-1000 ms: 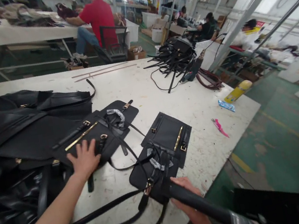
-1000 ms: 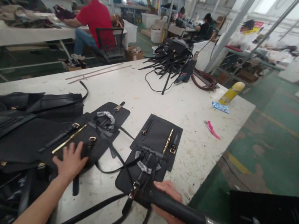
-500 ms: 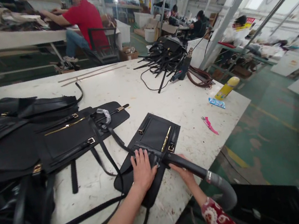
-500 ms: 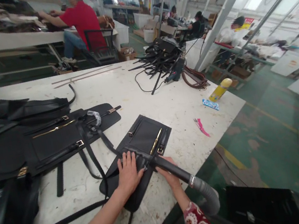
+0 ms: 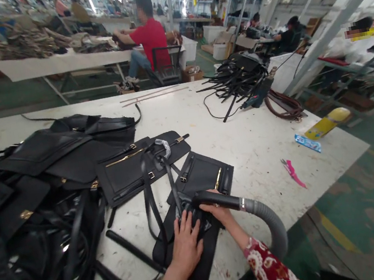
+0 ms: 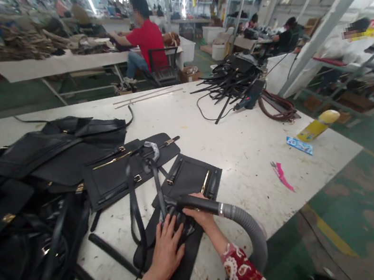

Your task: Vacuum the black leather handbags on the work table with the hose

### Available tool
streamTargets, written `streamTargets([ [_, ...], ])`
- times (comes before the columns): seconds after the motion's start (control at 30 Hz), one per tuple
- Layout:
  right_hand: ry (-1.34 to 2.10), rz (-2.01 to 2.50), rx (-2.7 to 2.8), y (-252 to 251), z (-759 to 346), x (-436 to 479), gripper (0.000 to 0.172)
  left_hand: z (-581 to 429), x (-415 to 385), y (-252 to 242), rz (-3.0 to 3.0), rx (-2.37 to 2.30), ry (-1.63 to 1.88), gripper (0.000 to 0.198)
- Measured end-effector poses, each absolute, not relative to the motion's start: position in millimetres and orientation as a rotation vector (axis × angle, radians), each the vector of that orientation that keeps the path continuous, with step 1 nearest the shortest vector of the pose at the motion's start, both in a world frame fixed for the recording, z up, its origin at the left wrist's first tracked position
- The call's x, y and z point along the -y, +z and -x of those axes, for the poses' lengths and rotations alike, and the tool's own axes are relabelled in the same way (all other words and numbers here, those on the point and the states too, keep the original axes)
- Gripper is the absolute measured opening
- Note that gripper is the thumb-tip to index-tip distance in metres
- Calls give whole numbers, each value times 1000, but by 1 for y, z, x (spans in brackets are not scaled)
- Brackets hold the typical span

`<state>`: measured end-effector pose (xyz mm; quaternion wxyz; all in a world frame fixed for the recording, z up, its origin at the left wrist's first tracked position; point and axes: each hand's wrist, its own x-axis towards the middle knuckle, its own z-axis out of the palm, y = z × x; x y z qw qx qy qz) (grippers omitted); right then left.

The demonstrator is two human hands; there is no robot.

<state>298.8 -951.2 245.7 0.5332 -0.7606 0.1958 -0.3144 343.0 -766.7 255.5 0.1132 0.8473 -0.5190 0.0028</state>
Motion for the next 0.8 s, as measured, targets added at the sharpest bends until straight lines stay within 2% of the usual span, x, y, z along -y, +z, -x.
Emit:
streamTargets([
  [0.33, -725, 1966, -388, 236, -380, 901, 18, -329, 761, 294, -2840, 1436, -228, 56],
  [0.53, -749, 1944, -430, 238, -367, 913, 28, -378, 707, 312, -2809, 1074, -93, 32],
  [0.8, -746, 1982, -335, 248, -349, 902, 26, -375, 727, 271, -2919, 872, 87, 53],
])
